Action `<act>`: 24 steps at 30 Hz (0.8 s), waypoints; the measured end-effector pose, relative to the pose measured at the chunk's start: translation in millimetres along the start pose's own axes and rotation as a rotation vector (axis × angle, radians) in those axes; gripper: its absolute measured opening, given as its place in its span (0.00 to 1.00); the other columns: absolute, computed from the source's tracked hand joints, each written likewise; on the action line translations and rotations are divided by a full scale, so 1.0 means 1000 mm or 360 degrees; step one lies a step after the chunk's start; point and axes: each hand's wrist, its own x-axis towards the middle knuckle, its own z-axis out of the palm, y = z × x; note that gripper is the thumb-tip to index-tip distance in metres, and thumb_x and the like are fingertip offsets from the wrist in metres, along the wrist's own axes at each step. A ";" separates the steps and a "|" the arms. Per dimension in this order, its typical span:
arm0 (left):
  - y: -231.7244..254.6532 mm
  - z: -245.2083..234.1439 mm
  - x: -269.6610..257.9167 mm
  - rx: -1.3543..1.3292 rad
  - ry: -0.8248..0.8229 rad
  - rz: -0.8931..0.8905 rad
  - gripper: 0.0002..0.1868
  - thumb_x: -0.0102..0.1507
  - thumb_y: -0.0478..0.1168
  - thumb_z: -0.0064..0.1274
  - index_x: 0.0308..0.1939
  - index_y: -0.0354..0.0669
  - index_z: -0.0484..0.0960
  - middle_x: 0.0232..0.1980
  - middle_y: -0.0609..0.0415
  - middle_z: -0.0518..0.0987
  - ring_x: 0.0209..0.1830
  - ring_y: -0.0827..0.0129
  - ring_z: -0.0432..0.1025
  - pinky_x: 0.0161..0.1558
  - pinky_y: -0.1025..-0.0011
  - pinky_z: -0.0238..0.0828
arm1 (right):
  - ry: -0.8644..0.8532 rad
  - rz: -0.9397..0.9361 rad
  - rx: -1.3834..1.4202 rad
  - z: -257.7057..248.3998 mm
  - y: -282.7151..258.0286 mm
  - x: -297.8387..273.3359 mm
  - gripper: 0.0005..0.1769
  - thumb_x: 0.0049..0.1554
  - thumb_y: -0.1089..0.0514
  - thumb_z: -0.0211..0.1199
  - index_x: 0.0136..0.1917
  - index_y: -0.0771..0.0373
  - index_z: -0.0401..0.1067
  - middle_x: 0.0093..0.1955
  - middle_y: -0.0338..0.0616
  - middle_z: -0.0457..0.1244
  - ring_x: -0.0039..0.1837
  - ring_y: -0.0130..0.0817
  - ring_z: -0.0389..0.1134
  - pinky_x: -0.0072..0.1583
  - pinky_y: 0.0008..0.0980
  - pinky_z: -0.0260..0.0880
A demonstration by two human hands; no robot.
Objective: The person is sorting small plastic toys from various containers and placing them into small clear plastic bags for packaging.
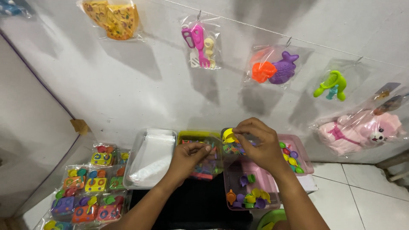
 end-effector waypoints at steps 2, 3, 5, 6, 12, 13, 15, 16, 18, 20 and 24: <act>0.010 0.006 -0.005 -0.0035 0.0014 -0.0009 0.14 0.61 0.38 0.65 0.47 0.30 0.89 0.35 0.44 0.88 0.35 0.68 0.82 0.34 0.76 0.80 | -0.0050 -0.0041 -0.0015 0.001 -0.002 -0.001 0.07 0.51 0.71 0.69 0.42 0.63 0.81 0.39 0.47 0.70 0.41 0.42 0.73 0.47 0.38 0.74; 0.008 0.004 -0.004 -0.0035 0.0016 -0.0008 0.14 0.61 0.38 0.65 0.47 0.30 0.89 0.35 0.44 0.88 0.35 0.68 0.82 0.34 0.76 0.80 | -0.0051 -0.0042 -0.0013 0.002 -0.002 -0.001 0.07 0.51 0.71 0.69 0.42 0.63 0.81 0.39 0.47 0.70 0.41 0.42 0.73 0.47 0.38 0.74; 0.005 0.001 -0.002 -0.0020 0.0016 -0.0008 0.14 0.60 0.38 0.66 0.46 0.31 0.89 0.36 0.44 0.88 0.35 0.66 0.83 0.35 0.74 0.82 | -0.0084 -0.0092 -0.0040 0.004 -0.002 -0.001 0.08 0.51 0.72 0.68 0.43 0.63 0.81 0.39 0.45 0.71 0.42 0.43 0.73 0.48 0.38 0.75; -0.001 -0.001 0.002 -0.0020 0.0017 -0.0007 0.14 0.60 0.38 0.66 0.46 0.31 0.89 0.36 0.44 0.88 0.35 0.66 0.83 0.35 0.74 0.82 | -0.0085 -0.0094 -0.0040 0.004 -0.002 -0.001 0.08 0.51 0.72 0.68 0.43 0.63 0.81 0.39 0.45 0.71 0.42 0.43 0.73 0.48 0.38 0.75; -0.011 -0.004 0.007 -0.0017 0.0048 0.0035 0.14 0.59 0.37 0.68 0.45 0.32 0.90 0.33 0.45 0.86 0.32 0.67 0.82 0.28 0.76 0.79 | -0.0078 -0.0181 -0.0077 0.004 -0.009 0.001 0.09 0.50 0.72 0.69 0.42 0.62 0.81 0.40 0.45 0.71 0.43 0.43 0.74 0.49 0.39 0.75; -0.012 -0.005 0.008 -0.0014 0.0046 0.0026 0.14 0.60 0.39 0.67 0.45 0.32 0.89 0.33 0.47 0.86 0.31 0.69 0.81 0.24 0.79 0.77 | -0.0086 -0.0193 -0.0111 0.005 -0.011 0.001 0.08 0.50 0.73 0.68 0.42 0.64 0.80 0.39 0.46 0.70 0.42 0.44 0.73 0.48 0.39 0.74; -0.009 -0.003 0.006 -0.0012 0.0042 0.0020 0.14 0.61 0.40 0.66 0.46 0.33 0.89 0.32 0.48 0.86 0.30 0.71 0.81 0.20 0.81 0.75 | -0.0092 -0.0206 -0.0148 0.007 -0.010 0.000 0.08 0.49 0.73 0.68 0.41 0.65 0.80 0.39 0.47 0.70 0.42 0.46 0.73 0.47 0.40 0.74; -0.006 -0.001 0.004 0.0006 0.0042 0.0020 0.13 0.62 0.41 0.65 0.45 0.34 0.89 0.33 0.48 0.86 0.30 0.71 0.81 0.20 0.81 0.75 | -0.0088 -0.0240 -0.0204 0.008 -0.008 -0.001 0.07 0.50 0.72 0.69 0.41 0.64 0.80 0.39 0.46 0.70 0.42 0.45 0.73 0.47 0.39 0.74; 0.003 0.002 -0.002 0.0023 0.0041 0.0022 0.13 0.63 0.41 0.63 0.44 0.34 0.90 0.33 0.47 0.87 0.30 0.71 0.81 0.21 0.81 0.75 | -0.0084 -0.0274 -0.0262 0.009 -0.004 -0.003 0.07 0.50 0.71 0.69 0.41 0.63 0.79 0.39 0.45 0.70 0.42 0.44 0.73 0.47 0.39 0.73; 0.013 0.003 -0.009 -0.0057 0.0044 -0.0001 0.13 0.63 0.39 0.62 0.44 0.28 0.88 0.34 0.42 0.86 0.33 0.65 0.82 0.31 0.73 0.80 | -0.0088 -0.0248 -0.0222 0.011 -0.002 -0.004 0.07 0.50 0.71 0.69 0.41 0.63 0.79 0.39 0.45 0.70 0.43 0.46 0.73 0.47 0.40 0.73; 0.008 0.003 -0.004 -0.0057 0.0027 0.0013 0.12 0.63 0.39 0.63 0.43 0.31 0.89 0.33 0.43 0.87 0.32 0.65 0.82 0.32 0.74 0.80 | -0.0115 -0.0259 -0.0208 0.015 0.001 -0.006 0.08 0.49 0.71 0.69 0.41 0.61 0.79 0.39 0.44 0.70 0.43 0.45 0.72 0.47 0.40 0.73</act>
